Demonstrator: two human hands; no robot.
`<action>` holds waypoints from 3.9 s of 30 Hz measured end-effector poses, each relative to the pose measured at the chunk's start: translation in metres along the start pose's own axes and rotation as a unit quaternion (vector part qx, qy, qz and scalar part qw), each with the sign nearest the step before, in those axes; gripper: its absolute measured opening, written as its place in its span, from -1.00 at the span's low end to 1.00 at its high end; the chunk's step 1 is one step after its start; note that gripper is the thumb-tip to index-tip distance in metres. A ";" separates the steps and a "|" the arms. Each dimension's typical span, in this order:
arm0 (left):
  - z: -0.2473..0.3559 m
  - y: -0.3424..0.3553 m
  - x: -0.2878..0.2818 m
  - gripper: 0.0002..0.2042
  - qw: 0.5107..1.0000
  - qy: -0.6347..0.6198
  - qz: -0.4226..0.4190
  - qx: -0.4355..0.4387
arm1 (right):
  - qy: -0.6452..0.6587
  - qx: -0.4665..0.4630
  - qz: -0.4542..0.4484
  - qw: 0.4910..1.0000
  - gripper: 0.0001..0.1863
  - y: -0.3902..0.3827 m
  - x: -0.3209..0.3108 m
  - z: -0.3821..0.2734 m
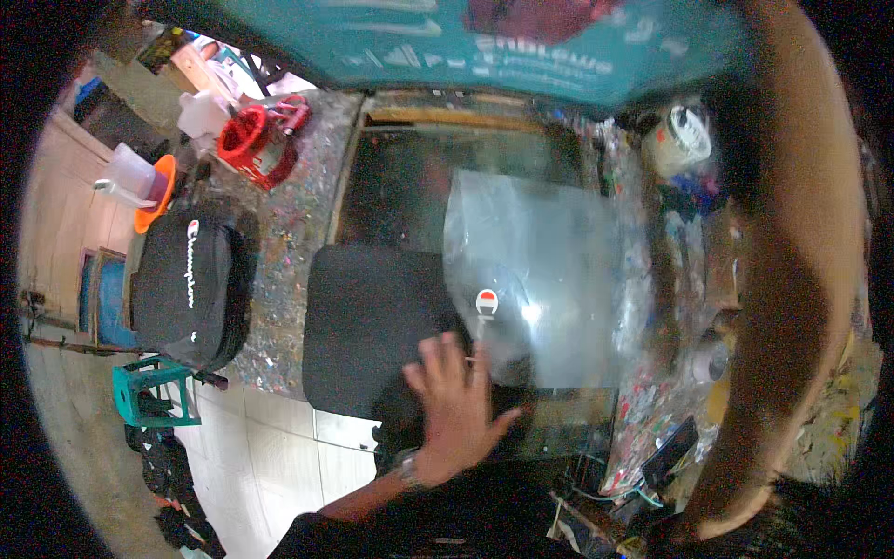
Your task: The person places black fabric panels onto a printing station, lowers a screen, applies red ink using a squeegee, and then lifts the screen to remove the printed panel.
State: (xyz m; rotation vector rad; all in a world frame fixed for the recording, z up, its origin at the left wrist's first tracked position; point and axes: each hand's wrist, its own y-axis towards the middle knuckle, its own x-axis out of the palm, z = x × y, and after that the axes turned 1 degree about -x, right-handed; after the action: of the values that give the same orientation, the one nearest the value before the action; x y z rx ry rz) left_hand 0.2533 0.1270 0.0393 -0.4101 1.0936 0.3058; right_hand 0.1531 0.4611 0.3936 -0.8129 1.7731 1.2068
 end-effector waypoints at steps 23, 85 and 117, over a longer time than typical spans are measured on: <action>-0.134 -0.009 -0.075 -0.47 0.959 0.095 0.196 0.181 | 0.041 0.078 -0.166 0.982 -0.63 -0.305 0.214 -0.066; -0.142 0.000 -0.064 -0.47 0.966 0.055 0.182 0.173 | -0.083 0.042 -0.128 0.987 -0.63 -0.347 0.214 -0.100; -0.157 0.020 -0.113 -0.56 0.711 -0.559 0.406 -0.132 | -0.115 0.075 0.017 0.990 -0.39 0.029 -0.034 0.048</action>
State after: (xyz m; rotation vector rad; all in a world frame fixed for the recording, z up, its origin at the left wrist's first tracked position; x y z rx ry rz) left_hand 0.0721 0.0675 0.0760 0.0931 -0.0761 1.3182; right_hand 0.1571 0.5182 0.4262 -0.5359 1.6700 1.1252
